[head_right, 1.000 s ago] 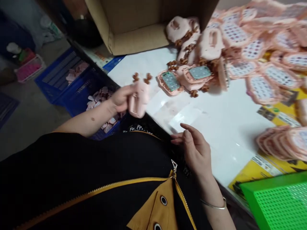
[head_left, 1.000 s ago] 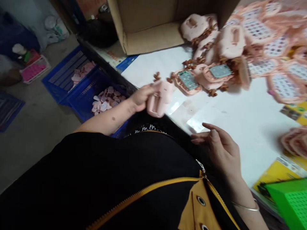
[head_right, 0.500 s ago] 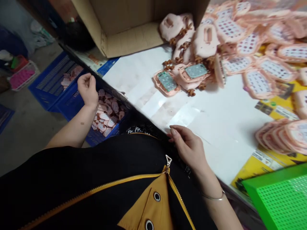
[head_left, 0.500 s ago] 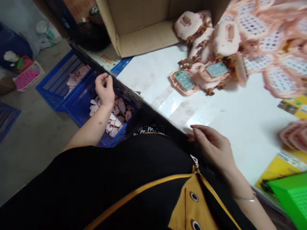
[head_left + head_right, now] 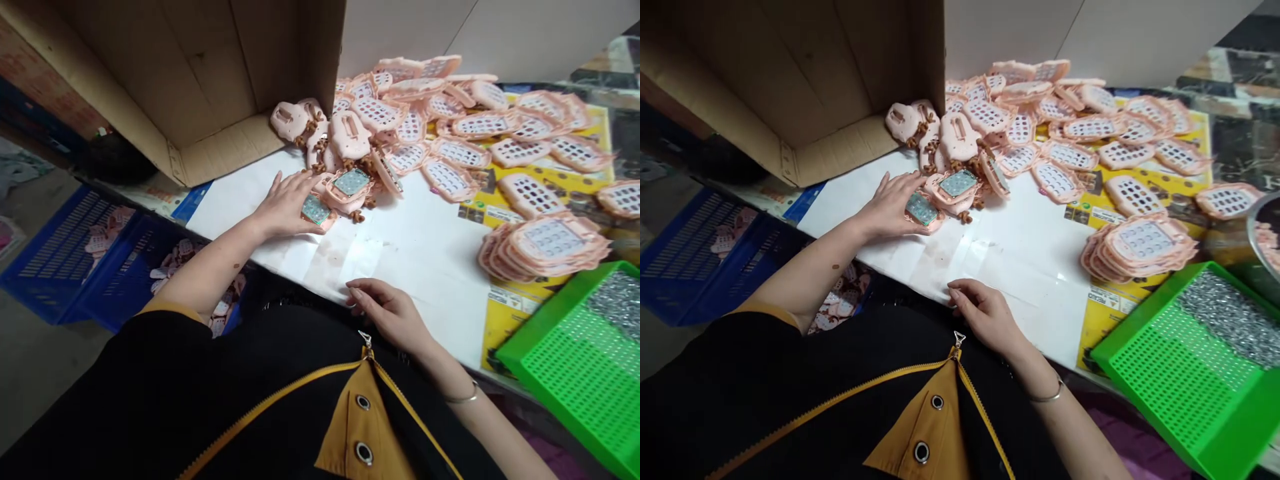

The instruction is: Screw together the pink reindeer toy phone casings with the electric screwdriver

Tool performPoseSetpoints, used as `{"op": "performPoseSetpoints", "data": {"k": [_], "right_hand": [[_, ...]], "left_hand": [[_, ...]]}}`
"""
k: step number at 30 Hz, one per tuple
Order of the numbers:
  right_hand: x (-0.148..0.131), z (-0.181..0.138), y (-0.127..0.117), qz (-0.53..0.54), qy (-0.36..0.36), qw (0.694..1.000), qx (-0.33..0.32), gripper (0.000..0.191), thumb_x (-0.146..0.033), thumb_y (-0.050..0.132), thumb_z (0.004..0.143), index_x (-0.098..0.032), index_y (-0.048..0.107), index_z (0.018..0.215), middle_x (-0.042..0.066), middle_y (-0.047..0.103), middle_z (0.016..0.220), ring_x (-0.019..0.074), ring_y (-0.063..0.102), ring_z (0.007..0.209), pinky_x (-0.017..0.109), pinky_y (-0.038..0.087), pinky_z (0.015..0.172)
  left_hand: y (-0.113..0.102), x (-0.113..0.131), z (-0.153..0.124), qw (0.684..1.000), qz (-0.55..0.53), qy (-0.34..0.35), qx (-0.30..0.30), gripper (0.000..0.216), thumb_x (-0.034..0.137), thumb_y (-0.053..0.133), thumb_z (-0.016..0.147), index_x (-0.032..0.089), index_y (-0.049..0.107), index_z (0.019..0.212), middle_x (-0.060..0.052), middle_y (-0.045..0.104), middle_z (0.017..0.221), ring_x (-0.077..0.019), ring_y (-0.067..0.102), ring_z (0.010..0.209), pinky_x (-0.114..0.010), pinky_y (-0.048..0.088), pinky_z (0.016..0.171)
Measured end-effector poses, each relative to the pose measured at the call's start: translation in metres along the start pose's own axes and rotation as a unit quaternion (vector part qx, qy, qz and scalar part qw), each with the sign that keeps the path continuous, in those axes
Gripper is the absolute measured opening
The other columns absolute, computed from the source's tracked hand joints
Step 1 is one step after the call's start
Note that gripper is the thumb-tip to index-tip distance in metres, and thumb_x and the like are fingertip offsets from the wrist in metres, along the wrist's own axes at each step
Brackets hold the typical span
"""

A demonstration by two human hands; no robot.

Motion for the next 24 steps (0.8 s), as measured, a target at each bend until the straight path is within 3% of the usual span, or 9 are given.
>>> {"op": "performPoseSetpoints", "data": {"k": [3, 6, 8, 11, 13, 15, 19, 24], "right_hand": [[-0.01, 0.011, -0.002, -0.029, -0.022, 0.999, -0.024, 0.049, -0.064, 0.059, 0.088, -0.018, 0.071, 0.099, 0.008, 0.076, 0.076, 0.0179, 0.068, 0.059, 0.03, 0.052, 0.052], [-0.034, 0.031, -0.001, -0.182, -0.126, 0.975, 0.001, 0.038, -0.049, 0.05, 0.097, -0.018, 0.071, 0.104, 0.008, 0.076, 0.083, 0.0173, 0.066, 0.063, 0.032, 0.051, 0.061], [-0.052, 0.047, 0.004, -0.34, -0.201, 0.918, 0.027, 0.031, -0.037, 0.049, 0.099, -0.016, 0.07, 0.11, 0.012, 0.075, 0.095, 0.0201, 0.067, 0.072, 0.033, 0.047, 0.064], [-0.073, 0.071, 0.016, -0.552, -0.25, 0.795, 0.037, 0.026, -0.02, 0.047, 0.099, -0.012, 0.069, 0.11, 0.019, 0.072, 0.109, 0.0254, 0.066, 0.086, 0.034, 0.039, 0.064], [-0.08, 0.083, 0.023, -0.634, -0.257, 0.729, 0.025, 0.027, -0.011, 0.044, 0.097, -0.011, 0.069, 0.105, 0.02, 0.071, 0.107, 0.0271, 0.063, 0.089, 0.035, 0.036, 0.066], [-0.082, 0.091, 0.028, -0.671, -0.261, 0.694, 0.011, 0.028, -0.007, 0.042, 0.097, -0.012, 0.069, 0.099, 0.019, 0.071, 0.099, 0.0276, 0.06, 0.089, 0.036, 0.034, 0.069], [-0.079, 0.094, 0.033, -0.679, -0.292, 0.674, 0.0, 0.028, -0.009, 0.042, 0.099, -0.014, 0.069, 0.094, 0.015, 0.07, 0.091, 0.0268, 0.055, 0.085, 0.037, 0.029, 0.072], [-0.074, 0.093, 0.036, -0.655, -0.352, 0.667, 0.037, 0.021, -0.014, 0.048, 0.1, -0.017, 0.067, 0.093, 0.01, 0.069, 0.085, 0.0255, 0.052, 0.082, 0.037, 0.03, 0.077]], "left_hand": [[-0.002, -0.006, -0.014, 0.995, -0.008, 0.0, 0.095, 0.069, 0.048, 0.087, 0.067, 0.023, 0.063, 0.126, -0.015, 0.057, 0.146, -0.0341, 0.042, 0.144, -0.047, 0.009, 0.128], [0.003, -0.011, -0.037, 0.974, -0.082, -0.018, 0.208, 0.046, 0.045, 0.079, 0.078, 0.023, 0.063, 0.115, -0.015, 0.061, 0.134, -0.0289, 0.05, 0.132, -0.042, 0.029, 0.122], [0.008, -0.016, -0.05, 0.949, -0.156, -0.064, 0.267, 0.043, 0.042, 0.078, 0.079, 0.024, 0.061, 0.113, -0.012, 0.061, 0.131, -0.0249, 0.056, 0.122, -0.038, 0.038, 0.115], [0.013, -0.018, -0.065, 0.893, -0.295, -0.14, 0.309, 0.042, 0.034, 0.08, 0.076, 0.023, 0.058, 0.11, -0.009, 0.06, 0.128, -0.019, 0.062, 0.107, -0.033, 0.047, 0.103], [0.014, -0.015, -0.071, 0.847, -0.385, -0.192, 0.311, 0.038, 0.025, 0.078, 0.077, 0.022, 0.058, 0.109, -0.007, 0.061, 0.124, -0.0157, 0.064, 0.101, -0.03, 0.051, 0.096], [0.014, -0.008, -0.075, 0.8, -0.466, -0.25, 0.285, 0.032, 0.019, 0.073, 0.081, 0.022, 0.057, 0.109, -0.004, 0.063, 0.116, -0.0134, 0.067, 0.093, -0.029, 0.054, 0.092], [0.01, 0.006, -0.079, 0.734, -0.558, -0.32, 0.218, 0.022, 0.014, 0.065, 0.088, 0.018, 0.057, 0.109, -0.004, 0.07, 0.102, -0.0151, 0.073, 0.085, -0.032, 0.057, 0.09], [0.007, 0.011, -0.083, 0.712, -0.586, -0.332, 0.198, 0.024, 0.01, 0.062, 0.09, 0.011, 0.059, 0.114, -0.009, 0.074, 0.102, -0.019, 0.076, 0.085, -0.037, 0.056, 0.096]]}}
Point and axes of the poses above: each hand's wrist, its own z-axis towards the middle knuckle, its own y-axis out of the palm, x = y × z, the point moved 2 cm from there along z, towards the middle knuckle
